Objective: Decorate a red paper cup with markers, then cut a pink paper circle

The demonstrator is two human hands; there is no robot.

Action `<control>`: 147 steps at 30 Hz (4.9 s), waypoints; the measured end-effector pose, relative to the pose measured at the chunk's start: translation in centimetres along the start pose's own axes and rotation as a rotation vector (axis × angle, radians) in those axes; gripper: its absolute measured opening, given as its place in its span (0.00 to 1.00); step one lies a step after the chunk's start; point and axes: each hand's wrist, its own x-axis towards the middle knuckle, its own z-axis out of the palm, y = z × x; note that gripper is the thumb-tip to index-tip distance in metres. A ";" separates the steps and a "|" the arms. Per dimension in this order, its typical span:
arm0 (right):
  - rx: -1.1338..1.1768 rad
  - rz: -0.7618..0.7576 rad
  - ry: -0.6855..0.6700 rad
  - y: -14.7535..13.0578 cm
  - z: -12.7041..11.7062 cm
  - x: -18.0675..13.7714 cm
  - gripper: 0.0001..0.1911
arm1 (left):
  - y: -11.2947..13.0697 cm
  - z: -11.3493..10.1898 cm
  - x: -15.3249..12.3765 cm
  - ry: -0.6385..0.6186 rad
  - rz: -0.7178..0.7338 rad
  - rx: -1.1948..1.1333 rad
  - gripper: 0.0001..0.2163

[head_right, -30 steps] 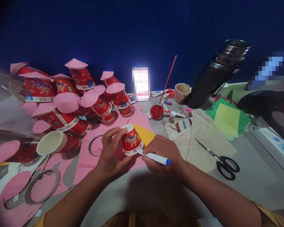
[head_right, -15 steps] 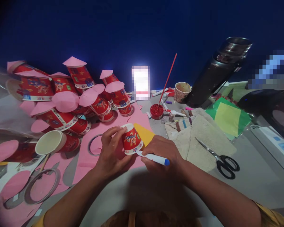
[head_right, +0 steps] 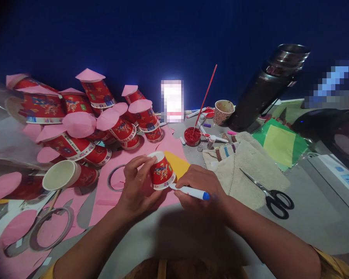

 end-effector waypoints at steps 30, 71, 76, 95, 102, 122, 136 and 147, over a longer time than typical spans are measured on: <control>-0.070 0.014 -0.013 1.9 0.0 -0.5 0.35 | 0.1 -0.5 0.6 0.010 -0.030 -0.099 0.36; 0.193 0.044 0.051 -0.6 -0.6 0.0 0.02 | -0.1 -1.9 1.4 -0.177 -0.205 -0.300 0.36; 0.192 0.007 0.007 -0.6 -0.6 0.3 0.03 | -0.1 -1.8 1.3 -0.177 -0.197 -0.300 0.36; 0.203 0.073 0.048 -0.6 -0.7 0.1 0.03 | -0.1 -1.7 1.3 -0.183 -0.196 -0.295 0.35; 0.197 0.088 0.046 -0.7 -0.8 0.2 0.03 | 0.0 -1.7 1.2 -0.195 -0.175 -0.298 0.37; 0.174 0.151 0.054 -0.5 -0.6 -0.2 0.03 | -0.2 -1.5 1.0 -0.213 -0.173 -0.321 0.40; 0.159 -0.010 0.023 -0.8 -0.5 0.5 0.04 | 0.0 -1.4 0.9 -0.233 -0.172 -0.322 0.40; 0.196 0.038 -0.007 -0.7 -0.6 0.3 0.02 | -0.1 -1.3 0.8 -0.233 -0.189 -0.327 0.40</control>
